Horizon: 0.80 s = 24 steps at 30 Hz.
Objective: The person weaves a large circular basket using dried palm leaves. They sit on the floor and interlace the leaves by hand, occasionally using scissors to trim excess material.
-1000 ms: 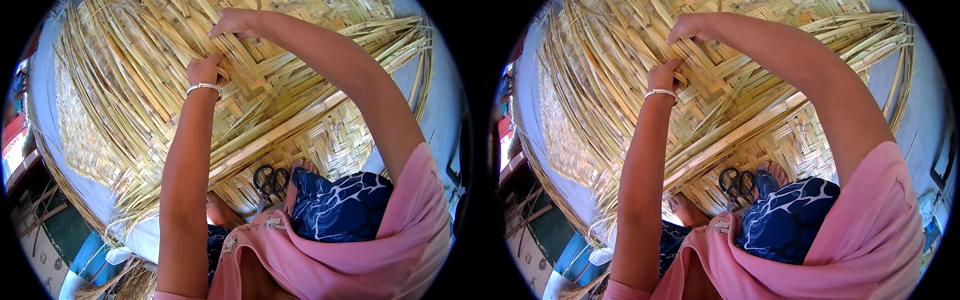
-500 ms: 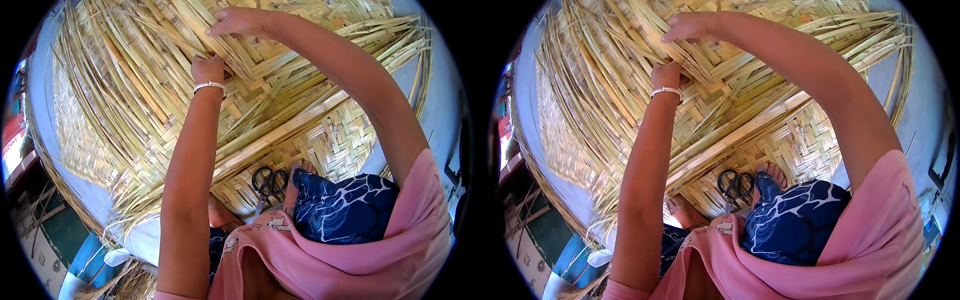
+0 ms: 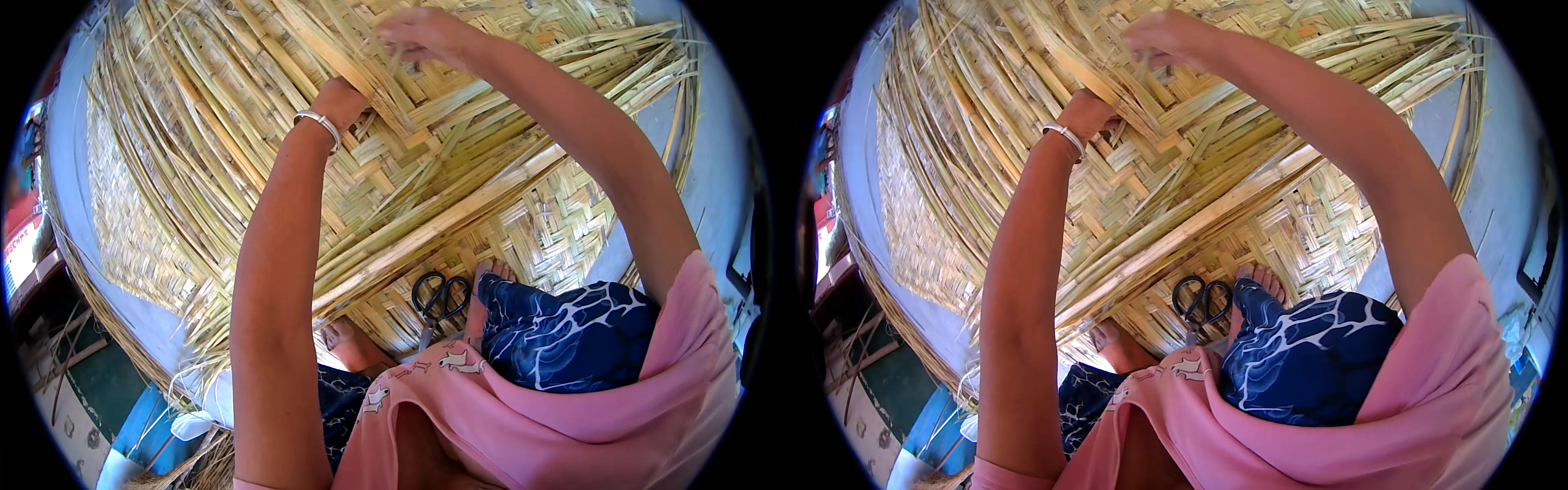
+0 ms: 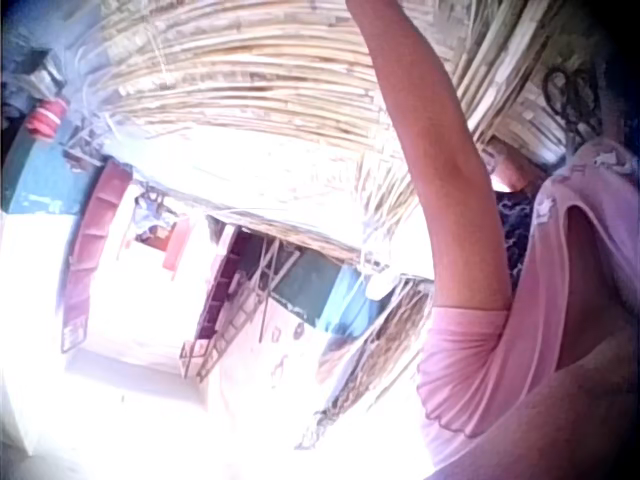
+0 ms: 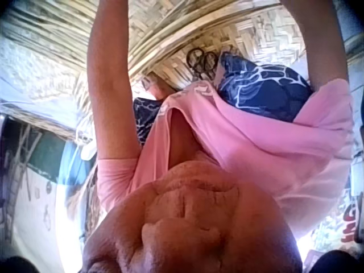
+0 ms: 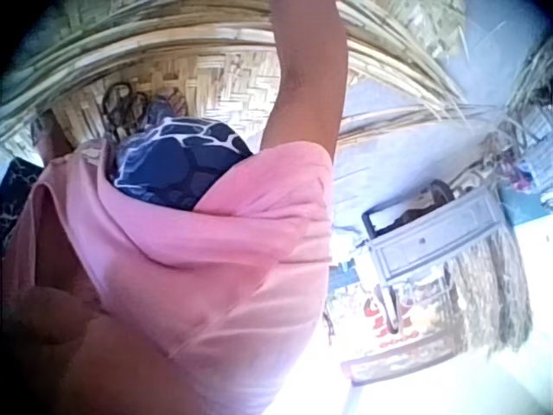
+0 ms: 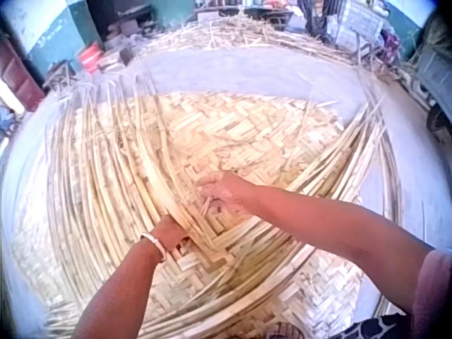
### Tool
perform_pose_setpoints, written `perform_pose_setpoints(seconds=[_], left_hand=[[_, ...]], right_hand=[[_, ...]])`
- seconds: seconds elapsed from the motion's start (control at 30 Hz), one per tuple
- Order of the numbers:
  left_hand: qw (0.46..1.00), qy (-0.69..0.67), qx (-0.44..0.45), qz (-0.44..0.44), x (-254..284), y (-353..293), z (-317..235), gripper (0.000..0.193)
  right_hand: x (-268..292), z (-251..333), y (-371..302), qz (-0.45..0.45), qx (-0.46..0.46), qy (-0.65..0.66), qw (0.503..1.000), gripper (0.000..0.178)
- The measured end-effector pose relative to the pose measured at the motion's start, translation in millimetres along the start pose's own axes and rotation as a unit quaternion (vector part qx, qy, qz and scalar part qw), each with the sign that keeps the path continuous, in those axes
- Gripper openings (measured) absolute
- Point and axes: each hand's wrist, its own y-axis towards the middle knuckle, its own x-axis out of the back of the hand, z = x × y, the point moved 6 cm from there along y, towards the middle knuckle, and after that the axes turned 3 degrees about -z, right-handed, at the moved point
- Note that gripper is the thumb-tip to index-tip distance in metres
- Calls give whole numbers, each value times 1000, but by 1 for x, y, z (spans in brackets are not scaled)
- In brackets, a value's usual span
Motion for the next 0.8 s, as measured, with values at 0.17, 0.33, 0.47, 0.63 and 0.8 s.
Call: perform_pose_setpoints(seconds=[0.17, 0.33, 0.47, 0.63, 0.8], left_hand=[[998, 54, -28, -9, -8, -10, -22, 33], [998, 32, 4, -50, 0, -20, -13, 29], [927, 38, -131, -350, -9, -60, -19, 28], [827, 296, -199, -434, -65, -104, -10, 38], [812, 383, -192, -397, -81, -106, 5, 55]], right_hand=[[24, -27, -62, -140, -37, 44, 989, 23], [21, -25, -80, -165, -49, 58, 983, 22], [40, -18, -84, -171, 4, 43, 984, 28], [56, 26, -91, -130, 109, 94, 981, 39], [80, 63, -106, -138, 137, 294, 936, 46]])
